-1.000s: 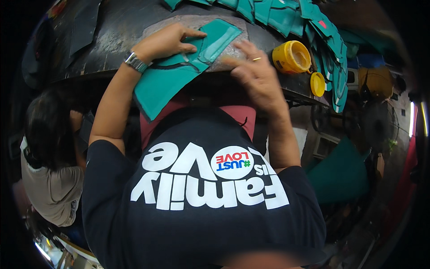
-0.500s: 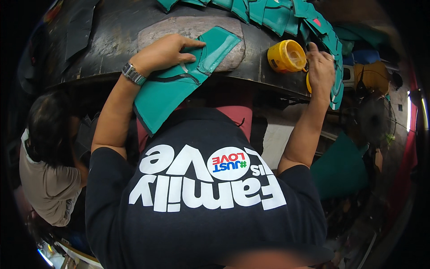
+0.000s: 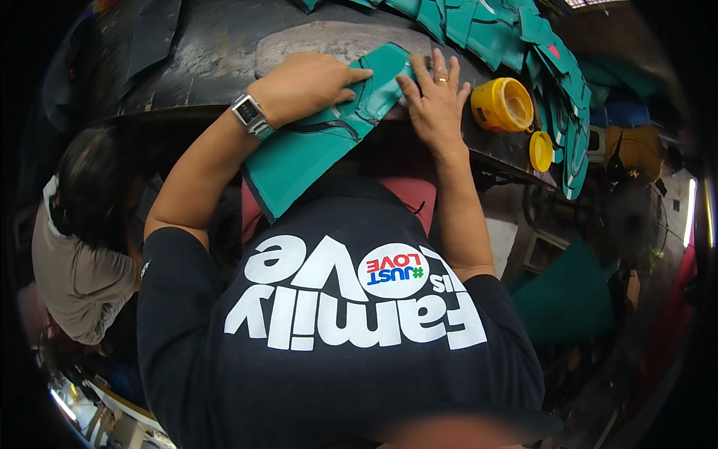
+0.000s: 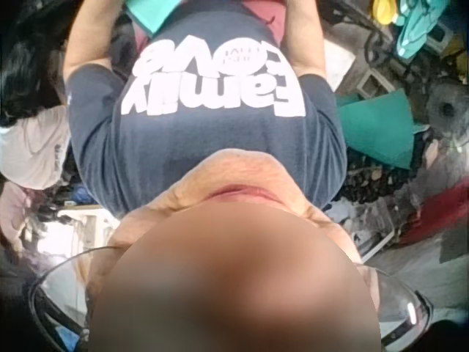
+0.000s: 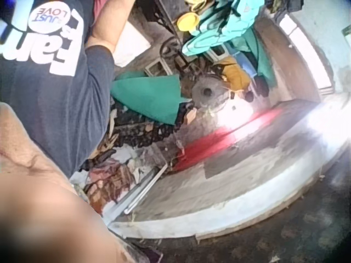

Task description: The person repeatedly picks up green and pink material pieces, applies a paste from a yellow container to their edges, and places them on a workbench. The person handles the materials one at a time and continues the process throughout the clip.

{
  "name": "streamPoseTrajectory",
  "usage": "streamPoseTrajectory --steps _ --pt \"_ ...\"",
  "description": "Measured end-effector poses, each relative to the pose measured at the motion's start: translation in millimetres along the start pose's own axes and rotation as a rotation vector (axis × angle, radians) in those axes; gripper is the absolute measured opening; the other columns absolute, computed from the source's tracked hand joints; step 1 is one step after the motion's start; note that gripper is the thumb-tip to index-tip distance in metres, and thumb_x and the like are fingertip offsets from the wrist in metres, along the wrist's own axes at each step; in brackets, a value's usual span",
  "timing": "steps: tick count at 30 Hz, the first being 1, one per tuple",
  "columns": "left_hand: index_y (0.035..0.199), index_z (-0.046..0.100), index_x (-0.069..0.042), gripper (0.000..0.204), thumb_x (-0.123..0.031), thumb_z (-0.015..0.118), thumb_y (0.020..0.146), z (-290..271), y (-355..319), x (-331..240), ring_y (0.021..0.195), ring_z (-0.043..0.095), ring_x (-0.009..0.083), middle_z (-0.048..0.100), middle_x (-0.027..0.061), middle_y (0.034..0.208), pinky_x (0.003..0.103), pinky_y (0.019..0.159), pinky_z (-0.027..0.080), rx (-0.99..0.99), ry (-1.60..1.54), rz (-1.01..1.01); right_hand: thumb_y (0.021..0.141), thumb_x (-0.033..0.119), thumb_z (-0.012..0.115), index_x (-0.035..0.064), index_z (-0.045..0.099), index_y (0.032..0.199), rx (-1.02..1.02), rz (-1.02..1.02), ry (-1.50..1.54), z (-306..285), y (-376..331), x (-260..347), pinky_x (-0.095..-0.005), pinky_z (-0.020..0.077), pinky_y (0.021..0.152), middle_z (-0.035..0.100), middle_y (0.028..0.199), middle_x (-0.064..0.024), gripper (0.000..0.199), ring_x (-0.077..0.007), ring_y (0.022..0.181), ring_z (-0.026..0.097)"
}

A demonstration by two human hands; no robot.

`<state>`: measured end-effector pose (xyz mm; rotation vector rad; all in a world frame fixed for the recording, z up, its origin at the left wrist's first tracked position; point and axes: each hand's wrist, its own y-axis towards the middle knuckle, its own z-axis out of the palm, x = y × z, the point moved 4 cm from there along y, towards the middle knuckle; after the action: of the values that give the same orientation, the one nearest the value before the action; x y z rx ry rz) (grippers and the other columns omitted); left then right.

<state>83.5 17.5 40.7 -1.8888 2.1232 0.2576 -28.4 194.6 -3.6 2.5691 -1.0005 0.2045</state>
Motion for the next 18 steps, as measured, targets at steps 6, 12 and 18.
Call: streamPoseTrajectory --steps 6,12,18 --pt "0.132 0.063 -0.014 0.043 -0.025 0.065 0.091 3.3 1.2 4.4 0.088 0.067 0.0363 0.071 0.0172 0.093 0.047 0.076 0.051 -0.035 -0.037 0.045 0.094 0.07 0.039 0.0014 0.04 0.149 0.049 -0.024 -0.274 13.4 2.2 1.1 -0.0692 0.0059 0.115 0.032 0.158 -0.0201 0.088 -0.0385 0.151 0.015" --pt "0.132 0.062 -0.013 0.044 -0.025 0.065 0.09 6.1 0.8 8.1 0.09 0.067 0.0366 0.071 0.0175 0.094 0.047 0.077 0.051 -0.043 -0.072 0.059 0.093 0.072 0.04 -0.0011 0.037 0.15 0.092 -0.152 -0.282 15.6 14.5 16.3 -0.0667 0.0053 0.116 0.033 0.158 -0.0204 0.092 -0.0359 0.152 0.015" --pt "0.136 0.059 -0.018 0.044 -0.029 0.062 0.093 14.5 -0.9 12.7 0.082 0.066 0.0375 0.069 0.018 0.086 0.049 0.073 0.05 -0.111 -0.032 0.127 0.096 0.068 0.039 0.0058 0.031 0.154 0.158 -0.283 -0.27 25.0 29.1 18.4 -0.0643 0.0091 0.117 0.027 0.161 -0.0174 0.086 -0.0335 0.153 0.011"
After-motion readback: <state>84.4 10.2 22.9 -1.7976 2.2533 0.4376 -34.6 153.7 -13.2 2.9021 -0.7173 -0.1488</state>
